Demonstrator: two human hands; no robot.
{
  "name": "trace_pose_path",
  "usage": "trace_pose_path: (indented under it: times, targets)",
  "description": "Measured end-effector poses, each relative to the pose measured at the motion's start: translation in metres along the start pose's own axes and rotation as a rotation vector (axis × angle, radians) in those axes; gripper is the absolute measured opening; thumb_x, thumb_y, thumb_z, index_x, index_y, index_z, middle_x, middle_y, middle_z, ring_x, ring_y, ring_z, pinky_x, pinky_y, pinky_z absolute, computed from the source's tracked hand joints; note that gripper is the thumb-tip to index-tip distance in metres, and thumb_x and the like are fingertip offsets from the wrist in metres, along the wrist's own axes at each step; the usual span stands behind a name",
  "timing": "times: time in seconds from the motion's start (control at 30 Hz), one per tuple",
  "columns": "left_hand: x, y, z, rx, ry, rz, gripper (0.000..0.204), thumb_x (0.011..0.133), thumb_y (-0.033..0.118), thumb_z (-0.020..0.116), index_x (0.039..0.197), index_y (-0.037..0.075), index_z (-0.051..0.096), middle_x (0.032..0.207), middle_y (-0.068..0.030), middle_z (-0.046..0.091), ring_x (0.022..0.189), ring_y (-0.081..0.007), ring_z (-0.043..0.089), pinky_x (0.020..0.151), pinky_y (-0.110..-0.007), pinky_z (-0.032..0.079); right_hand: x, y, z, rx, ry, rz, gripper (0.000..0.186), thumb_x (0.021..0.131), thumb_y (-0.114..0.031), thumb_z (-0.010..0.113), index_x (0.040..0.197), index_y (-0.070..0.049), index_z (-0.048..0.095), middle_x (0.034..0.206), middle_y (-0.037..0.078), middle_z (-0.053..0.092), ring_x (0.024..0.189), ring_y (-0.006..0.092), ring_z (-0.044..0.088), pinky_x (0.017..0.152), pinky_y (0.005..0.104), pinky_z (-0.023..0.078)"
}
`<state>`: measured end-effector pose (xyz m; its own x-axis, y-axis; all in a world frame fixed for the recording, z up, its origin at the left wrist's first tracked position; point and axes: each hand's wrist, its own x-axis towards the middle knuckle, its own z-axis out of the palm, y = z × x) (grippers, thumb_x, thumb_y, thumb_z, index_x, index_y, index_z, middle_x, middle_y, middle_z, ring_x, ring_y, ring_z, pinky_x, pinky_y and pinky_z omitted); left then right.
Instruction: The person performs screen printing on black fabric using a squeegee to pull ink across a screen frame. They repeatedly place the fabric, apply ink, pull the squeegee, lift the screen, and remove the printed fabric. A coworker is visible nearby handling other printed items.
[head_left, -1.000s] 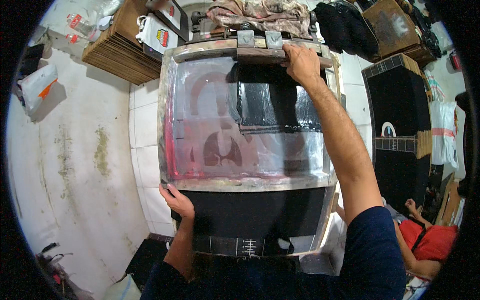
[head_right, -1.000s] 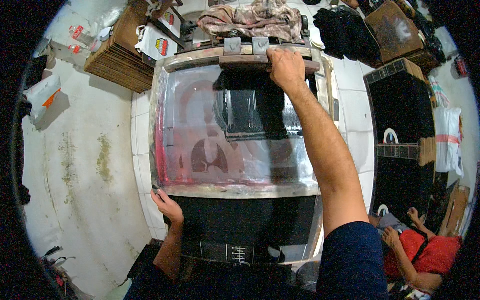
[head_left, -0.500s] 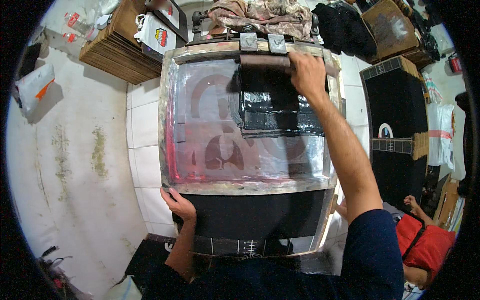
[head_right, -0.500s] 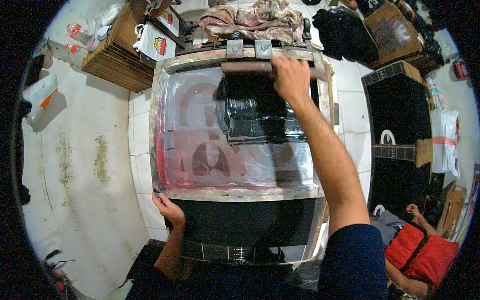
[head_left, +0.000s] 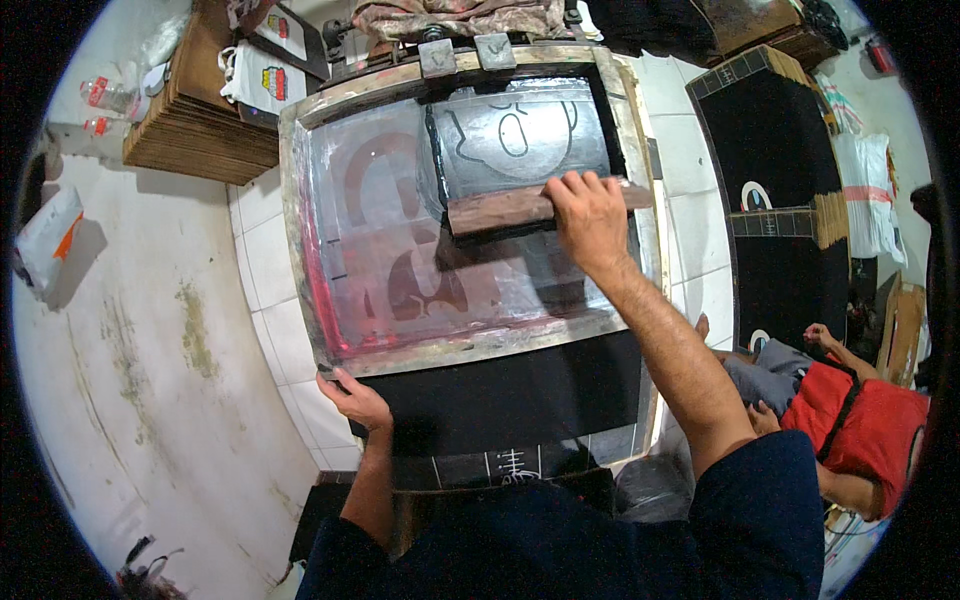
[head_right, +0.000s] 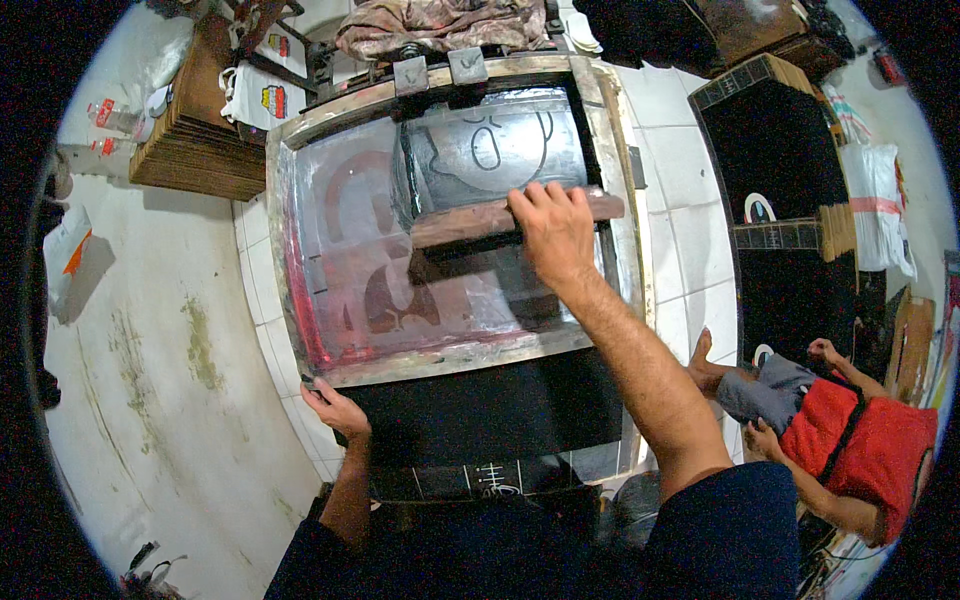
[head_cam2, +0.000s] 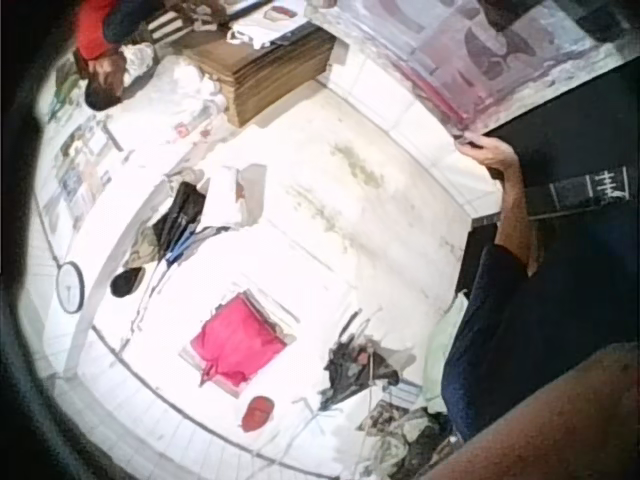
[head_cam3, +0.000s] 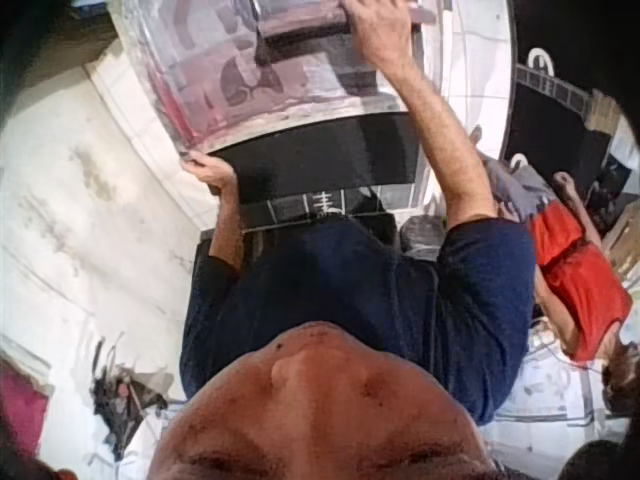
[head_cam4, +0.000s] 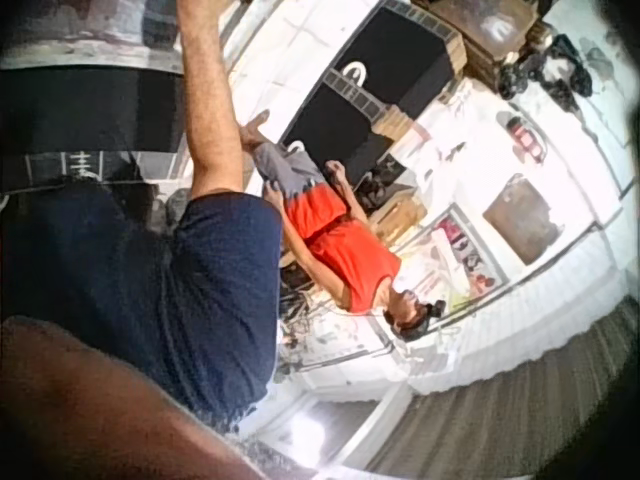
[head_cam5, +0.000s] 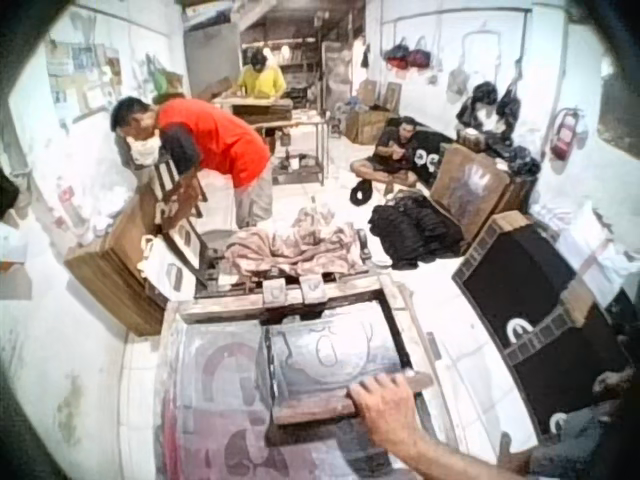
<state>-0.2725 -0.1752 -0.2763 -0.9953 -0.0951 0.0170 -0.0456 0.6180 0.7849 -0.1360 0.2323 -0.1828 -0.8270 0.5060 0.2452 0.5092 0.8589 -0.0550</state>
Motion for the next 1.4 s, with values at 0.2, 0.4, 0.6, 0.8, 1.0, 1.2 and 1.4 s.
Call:
trace_pose_path:
  times: [0.2,0.4,0.6,0.8,1.0,1.2,1.4]
  targets:
    - [0.014,0.002,-0.03,0.068,-0.36,0.327,0.115,0.07,0.018,0.093,0.157,-0.001,0.019,0.15,-0.0273,0.041,0.135,-0.0346,0.046,0.115,-0.045,0.035,-0.014,0.001,0.004,0.007,0.049,-0.015,0.03,0.076,-0.005,0.072,0.103,-0.014,0.063,0.094,0.002,0.061,0.093,0.0218,0.059,0.079,0.0392,0.042]
    - [0.03,0.021,-0.027,0.034,-0.366,0.253,0.111,0.066,0.007,0.092,0.157,0.001,0.029,0.146,-0.0231,0.049,0.132,-0.0333,0.05,0.114,-0.041,0.037,-0.015,0.002,-0.01,-0.016,0.168,-0.082,0.021,0.083,-0.004,0.066,0.101,-0.013,0.064,0.095,0.002,0.062,0.093,0.0229,0.059,0.081,0.04,0.042]
    - [0.026,0.034,-0.042,-0.208,-0.408,0.191,0.101,0.071,-0.003,0.087,0.156,-0.002,0.032,0.142,-0.016,0.054,0.125,-0.0238,0.055,0.108,-0.036,0.045,0.039,0.03,-0.026,0.153,0.023,-0.05,0.041,0.067,-0.007,0.08,0.106,-0.012,0.066,0.102,0.006,0.069,0.099,0.03,0.064,0.084,0.0423,0.045]
    - [0.026,0.045,-0.041,-0.267,-0.455,0.153,0.101,0.07,-0.008,0.084,0.156,-0.002,0.031,0.142,-0.0158,0.054,0.121,-0.0235,0.058,0.105,-0.035,0.048,0.031,0.025,-0.035,0.147,-0.132,-0.025,0.045,0.068,-0.009,0.082,0.111,-0.01,0.067,0.104,0.008,0.071,0.102,0.031,0.065,0.085,0.0464,0.046]
    - [0.027,0.05,-0.041,-0.265,-0.453,0.124,0.102,0.07,-0.01,0.082,0.156,-0.004,0.029,0.141,-0.017,0.054,0.12,-0.0248,0.059,0.104,-0.036,0.05,0.071,0.053,0.0,0.123,-0.135,-0.043,0.054,0.073,-0.02,0.084,0.123,-0.014,0.067,0.106,0.011,0.073,0.105,0.0316,0.066,0.091,0.0488,0.046]
    - [0.026,0.049,-0.042,-0.249,-0.46,0.18,0.102,0.07,-0.012,0.083,0.156,-0.004,0.028,0.14,-0.0177,0.054,0.118,-0.0249,0.061,0.102,-0.037,0.052,0.218,0.099,0.044,-0.057,-0.247,-0.081,0.064,0.072,-0.034,0.085,0.13,-0.018,0.064,0.117,0.012,0.071,0.113,0.0291,0.067,0.099,0.0553,0.045]
    - [0.025,0.06,-0.042,-0.293,-0.473,0.062,0.107,0.07,-0.013,0.082,0.159,-0.001,0.024,0.141,-0.0185,0.054,0.118,-0.0257,0.061,0.1,-0.038,0.054,0.122,0.073,0.039,0.179,0.566,0.057,0.06,0.08,-0.026,0.081,0.135,-0.017,0.06,0.129,0.014,0.06,0.124,0.0319,0.052,0.104,0.0488,0.037]
